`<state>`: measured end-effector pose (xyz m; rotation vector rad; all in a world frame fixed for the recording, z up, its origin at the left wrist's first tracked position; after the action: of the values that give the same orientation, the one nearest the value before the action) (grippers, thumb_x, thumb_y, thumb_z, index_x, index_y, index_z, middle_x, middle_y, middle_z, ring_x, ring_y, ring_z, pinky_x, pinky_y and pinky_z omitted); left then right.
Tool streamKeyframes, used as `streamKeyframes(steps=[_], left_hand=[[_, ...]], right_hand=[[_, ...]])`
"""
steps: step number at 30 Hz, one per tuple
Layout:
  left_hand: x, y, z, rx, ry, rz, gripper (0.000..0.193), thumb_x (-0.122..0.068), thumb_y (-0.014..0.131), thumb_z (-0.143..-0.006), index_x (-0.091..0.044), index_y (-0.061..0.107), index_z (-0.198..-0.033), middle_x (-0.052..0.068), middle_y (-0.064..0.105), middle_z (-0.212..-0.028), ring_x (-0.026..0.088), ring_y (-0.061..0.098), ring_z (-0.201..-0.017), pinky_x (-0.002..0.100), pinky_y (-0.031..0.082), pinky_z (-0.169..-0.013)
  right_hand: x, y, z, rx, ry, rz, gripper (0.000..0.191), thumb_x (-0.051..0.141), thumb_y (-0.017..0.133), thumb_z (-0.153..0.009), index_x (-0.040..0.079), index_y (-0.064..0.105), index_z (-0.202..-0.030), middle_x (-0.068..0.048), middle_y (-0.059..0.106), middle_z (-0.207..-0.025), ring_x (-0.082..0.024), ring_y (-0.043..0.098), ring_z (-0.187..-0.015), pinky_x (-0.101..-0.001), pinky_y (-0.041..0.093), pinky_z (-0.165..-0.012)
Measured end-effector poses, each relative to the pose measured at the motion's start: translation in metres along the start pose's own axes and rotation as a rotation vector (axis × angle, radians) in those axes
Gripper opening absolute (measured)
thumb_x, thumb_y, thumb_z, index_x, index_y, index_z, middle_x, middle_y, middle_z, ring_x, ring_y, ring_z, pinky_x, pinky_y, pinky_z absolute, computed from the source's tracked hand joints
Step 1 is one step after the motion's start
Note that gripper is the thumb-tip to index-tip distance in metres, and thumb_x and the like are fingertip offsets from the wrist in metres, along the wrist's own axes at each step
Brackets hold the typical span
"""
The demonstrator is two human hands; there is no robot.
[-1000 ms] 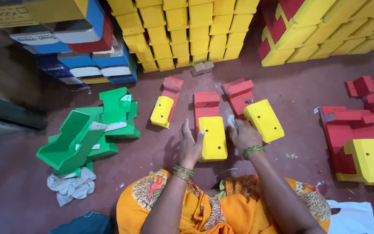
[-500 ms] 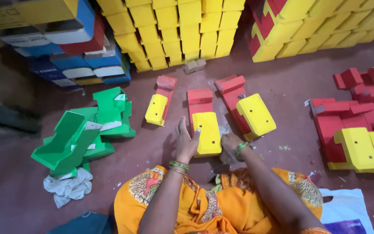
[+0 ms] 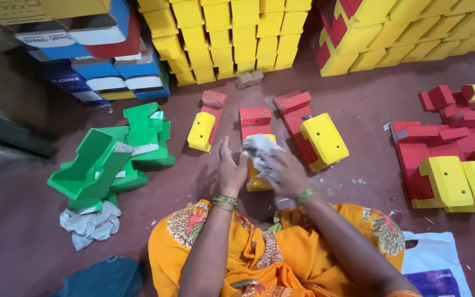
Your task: The person sits on the floor and wipes red and yellow plastic parts with a white cloth. They handle the parts one at a time, turning them over to wipe different sides and edges, then place them on the floor.
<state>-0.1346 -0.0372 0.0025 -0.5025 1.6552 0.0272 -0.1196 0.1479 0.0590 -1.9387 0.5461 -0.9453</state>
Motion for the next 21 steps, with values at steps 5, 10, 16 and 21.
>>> streamKeyframes(steps=[5, 10, 16, 21], left_hand=[[-0.006, -0.006, 0.000, -0.059, 0.024, -0.034, 0.076, -0.019, 0.070, -0.091, -0.002, 0.033, -0.155, 0.023, 0.039, -0.157, 0.038, 0.050, -0.138, 0.044, 0.045, -0.113], [-0.015, -0.005, -0.001, -0.066, 0.079, 0.026, 0.077, -0.018, 0.072, -0.091, -0.002, 0.033, -0.155, 0.026, 0.036, -0.157, 0.039, 0.053, -0.135, 0.044, 0.050, -0.110], [-0.018, -0.011, -0.004, -0.087, -0.024, -0.061, 0.076, -0.021, 0.073, -0.088, -0.005, 0.036, -0.153, 0.024, 0.039, -0.155, 0.036, 0.063, -0.120, 0.042, 0.052, -0.104], [-0.019, -0.018, -0.002, -0.084, -0.008, -0.045, 0.078, -0.017, 0.072, -0.087, -0.003, 0.035, -0.154, 0.024, 0.041, -0.155, 0.038, 0.061, -0.123, 0.044, 0.050, -0.105]], right_hand=[[-0.013, 0.049, -0.035, 0.100, 0.072, 0.313, 0.045, 0.041, 0.061, -0.090, 0.028, 0.063, -0.134, -0.006, 0.054, -0.147, -0.036, 0.048, -0.127, -0.0555, 0.038, -0.101], [-0.039, 0.071, -0.086, 0.255, 0.230, 0.317, 0.043, 0.034, 0.061, -0.091, 0.025, 0.066, -0.133, -0.003, 0.058, -0.141, -0.034, 0.049, -0.127, -0.0503, 0.037, -0.105], [0.001, 0.154, -0.080, 0.572, -0.072, 0.687, 0.037, 0.032, 0.059, -0.091, 0.022, 0.067, -0.126, -0.005, 0.061, -0.133, -0.029, 0.050, -0.131, -0.0479, 0.037, -0.110], [0.046, 0.182, -0.048, 0.431, -0.238, 0.552, 0.037, 0.029, 0.057, -0.090, 0.018, 0.068, -0.124, -0.008, 0.062, -0.131, -0.029, 0.052, -0.128, -0.0471, 0.039, -0.109]])
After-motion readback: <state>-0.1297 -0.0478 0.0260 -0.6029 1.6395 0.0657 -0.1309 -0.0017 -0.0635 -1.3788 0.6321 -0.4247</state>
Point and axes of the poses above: each hand's wrist, its own z-axis away from the middle knuckle, its own y-axis out of the palm, x = y × z, the point moved 7 cm from there along -z, towards the middle knuckle
